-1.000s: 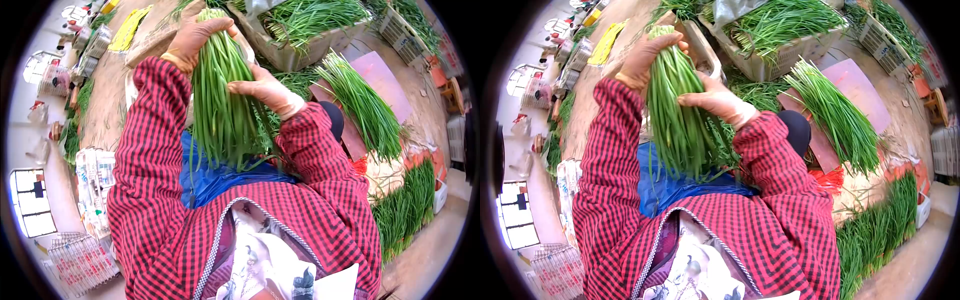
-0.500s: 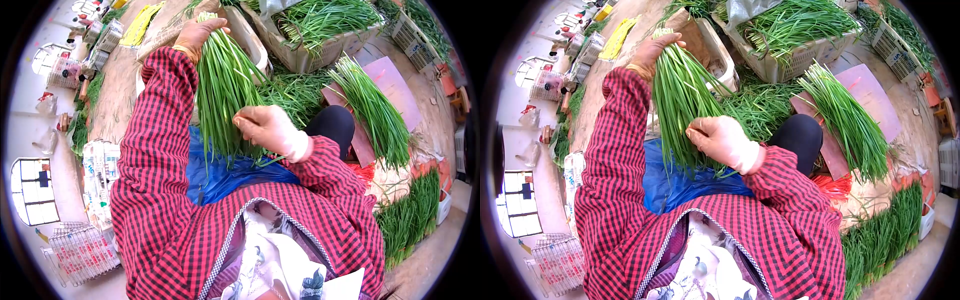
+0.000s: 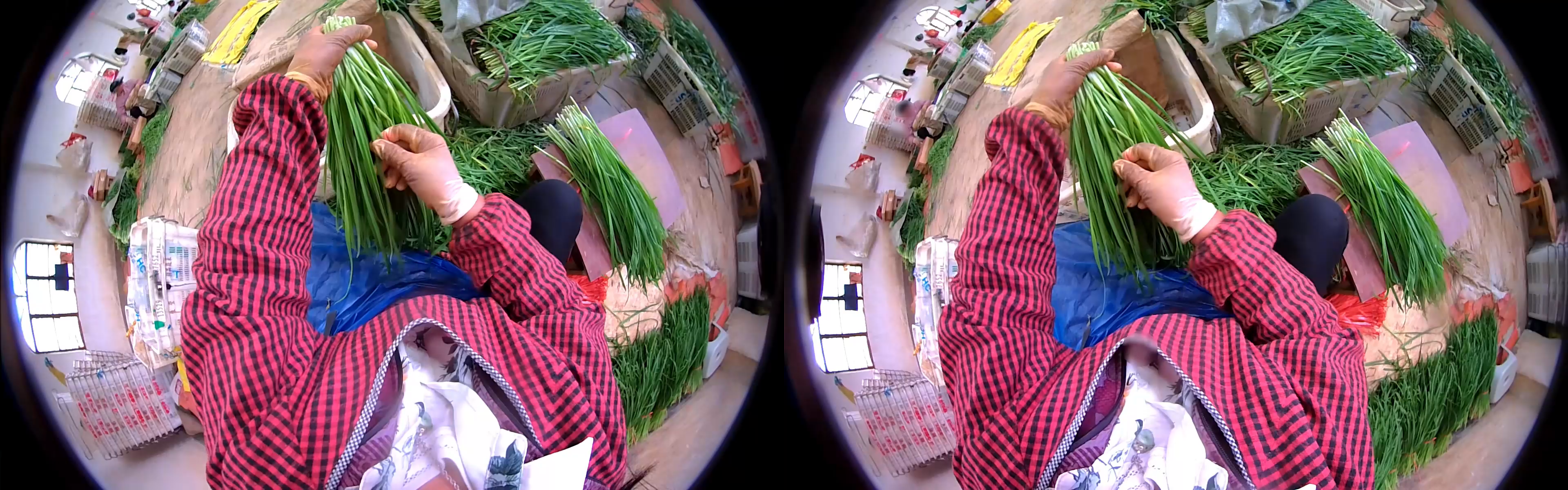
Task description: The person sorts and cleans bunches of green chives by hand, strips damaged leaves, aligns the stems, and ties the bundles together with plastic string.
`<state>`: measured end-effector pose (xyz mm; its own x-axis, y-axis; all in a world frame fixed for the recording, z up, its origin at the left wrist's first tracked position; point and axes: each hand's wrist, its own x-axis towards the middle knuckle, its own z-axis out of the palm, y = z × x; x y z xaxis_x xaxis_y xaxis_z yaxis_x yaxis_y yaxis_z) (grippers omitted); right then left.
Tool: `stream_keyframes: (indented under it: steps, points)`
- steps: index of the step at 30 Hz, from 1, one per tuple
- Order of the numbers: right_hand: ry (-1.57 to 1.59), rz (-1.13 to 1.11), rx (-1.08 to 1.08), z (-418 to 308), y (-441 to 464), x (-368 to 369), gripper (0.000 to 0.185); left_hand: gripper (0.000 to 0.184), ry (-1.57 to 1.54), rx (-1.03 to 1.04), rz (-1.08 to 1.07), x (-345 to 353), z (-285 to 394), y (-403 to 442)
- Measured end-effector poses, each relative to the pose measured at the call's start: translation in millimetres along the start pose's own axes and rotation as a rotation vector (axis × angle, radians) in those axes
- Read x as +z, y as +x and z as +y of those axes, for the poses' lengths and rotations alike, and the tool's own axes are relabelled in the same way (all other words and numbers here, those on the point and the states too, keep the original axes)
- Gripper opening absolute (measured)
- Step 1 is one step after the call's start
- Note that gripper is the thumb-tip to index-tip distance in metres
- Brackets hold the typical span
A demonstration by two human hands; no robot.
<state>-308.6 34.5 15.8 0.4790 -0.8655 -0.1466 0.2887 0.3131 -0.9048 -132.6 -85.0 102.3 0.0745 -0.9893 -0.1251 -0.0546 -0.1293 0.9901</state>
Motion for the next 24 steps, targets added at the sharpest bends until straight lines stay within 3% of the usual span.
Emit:
stream_keyframes:
  steps: [5,7,9,11,13,15,17,19,21,22,24]
  points:
    - [0.084,-0.170,0.022,-4,2,-21,0.020,0.021,0.029,0.102,0.028,-8,-3,4]
    - [0.112,-0.196,-0.005,-12,4,-24,0.021,0.020,0.025,0.018,0.026,-14,2,1]
    - [0.111,-0.216,-0.045,-18,3,-26,0.019,0.020,0.068,0.128,0.053,-15,3,2]
    - [0.052,-0.283,-0.054,-25,3,-34,0.017,0.021,0.097,0.127,0.053,-18,5,5]
    - [-0.076,-0.383,0.008,-47,-14,-34,0.016,0.024,0.175,0.294,0.091,-18,7,4]
    - [-0.214,-0.593,0.129,-62,-26,-35,0.015,0.025,0.179,0.215,0.160,-35,13,7]
    - [-0.477,-0.633,0.269,-58,-31,-34,0.016,0.025,0.147,0.213,0.251,-47,21,5]
    - [-0.902,-0.248,-0.158,-61,-29,-31,0.026,0.022,0.164,0.155,0.190,-58,28,3]
    - [-0.808,0.079,-0.688,-51,-12,-26,0.036,0.021,0.130,0.111,0.176,-55,31,3]
    - [-0.882,0.141,-0.910,-60,-4,-18,0.047,0.021,0.131,0.119,0.170,-50,33,1]
    - [-1.112,0.218,-0.879,-66,-2,0,0.036,0.022,0.172,0.158,0.117,-39,34,-3]
